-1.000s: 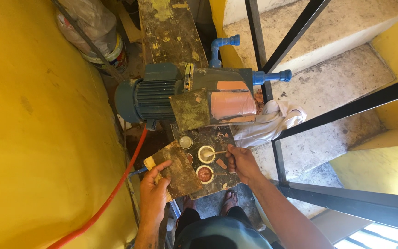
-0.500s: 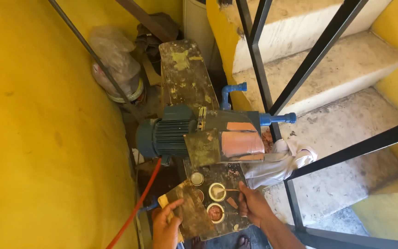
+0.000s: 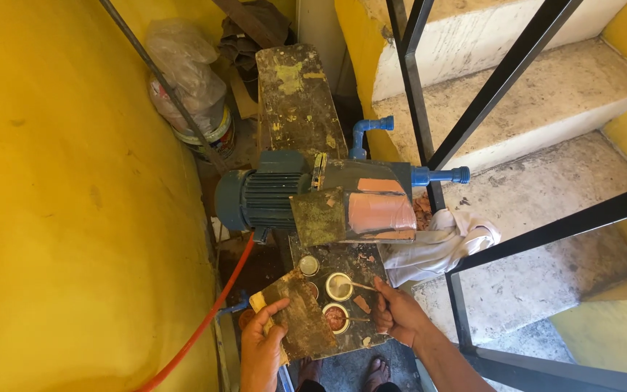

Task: Applying body filler compound to an electric motor and sanding it smooth.

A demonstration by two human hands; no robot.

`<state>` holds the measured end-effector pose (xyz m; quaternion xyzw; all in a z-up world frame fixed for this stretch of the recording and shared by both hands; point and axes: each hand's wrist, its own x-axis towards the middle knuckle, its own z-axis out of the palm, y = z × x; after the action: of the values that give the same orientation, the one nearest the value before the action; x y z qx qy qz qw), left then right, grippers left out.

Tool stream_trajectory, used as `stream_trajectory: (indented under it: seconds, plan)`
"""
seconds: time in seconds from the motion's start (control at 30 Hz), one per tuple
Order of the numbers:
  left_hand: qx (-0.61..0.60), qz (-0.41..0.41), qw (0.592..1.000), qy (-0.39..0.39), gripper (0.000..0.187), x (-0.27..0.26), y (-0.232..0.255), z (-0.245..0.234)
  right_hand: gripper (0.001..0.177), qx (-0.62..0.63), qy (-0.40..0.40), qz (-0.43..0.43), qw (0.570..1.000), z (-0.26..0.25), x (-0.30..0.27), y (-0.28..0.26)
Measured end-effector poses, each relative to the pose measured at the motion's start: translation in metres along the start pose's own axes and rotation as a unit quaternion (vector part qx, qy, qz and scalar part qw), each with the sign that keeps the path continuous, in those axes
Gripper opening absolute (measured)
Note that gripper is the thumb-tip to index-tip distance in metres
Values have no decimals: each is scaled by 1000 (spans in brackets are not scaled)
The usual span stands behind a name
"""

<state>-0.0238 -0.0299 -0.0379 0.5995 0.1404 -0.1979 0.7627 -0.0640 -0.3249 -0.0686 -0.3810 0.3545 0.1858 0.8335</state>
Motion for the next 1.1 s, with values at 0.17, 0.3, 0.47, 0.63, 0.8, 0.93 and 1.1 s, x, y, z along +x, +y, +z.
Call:
stream_trajectory:
  seconds: [0.17,0.3,0.47,0.63,0.8,0.93,1.1]
  plan:
    - [20,24,1000,3,45,-7,-1,5,55,-30,-13,0,999,2,-9,-11]
    - [-64,-4,998,-12,47,-15,5,12,49,-113,-2,-40,993,8,-22,-25]
    - [-55,20,998,-4,48,-19,2,14,43,-192,-22,-87,977,13,-29,-34]
    - [-63,26,998,0,49,-23,2,15,44,-271,-1,-116,956,4,-18,-28]
    - [-85,8,996,6,52,-25,4,18,39,-378,35,-184,907,-1,-12,-20]
    - [-65,-8,998,19,54,-29,14,23,38,-408,44,-207,888,-6,-8,-15]
    - [-56,2,998,27,57,-29,10,23,35,-321,20,-202,925,-13,-6,-13]
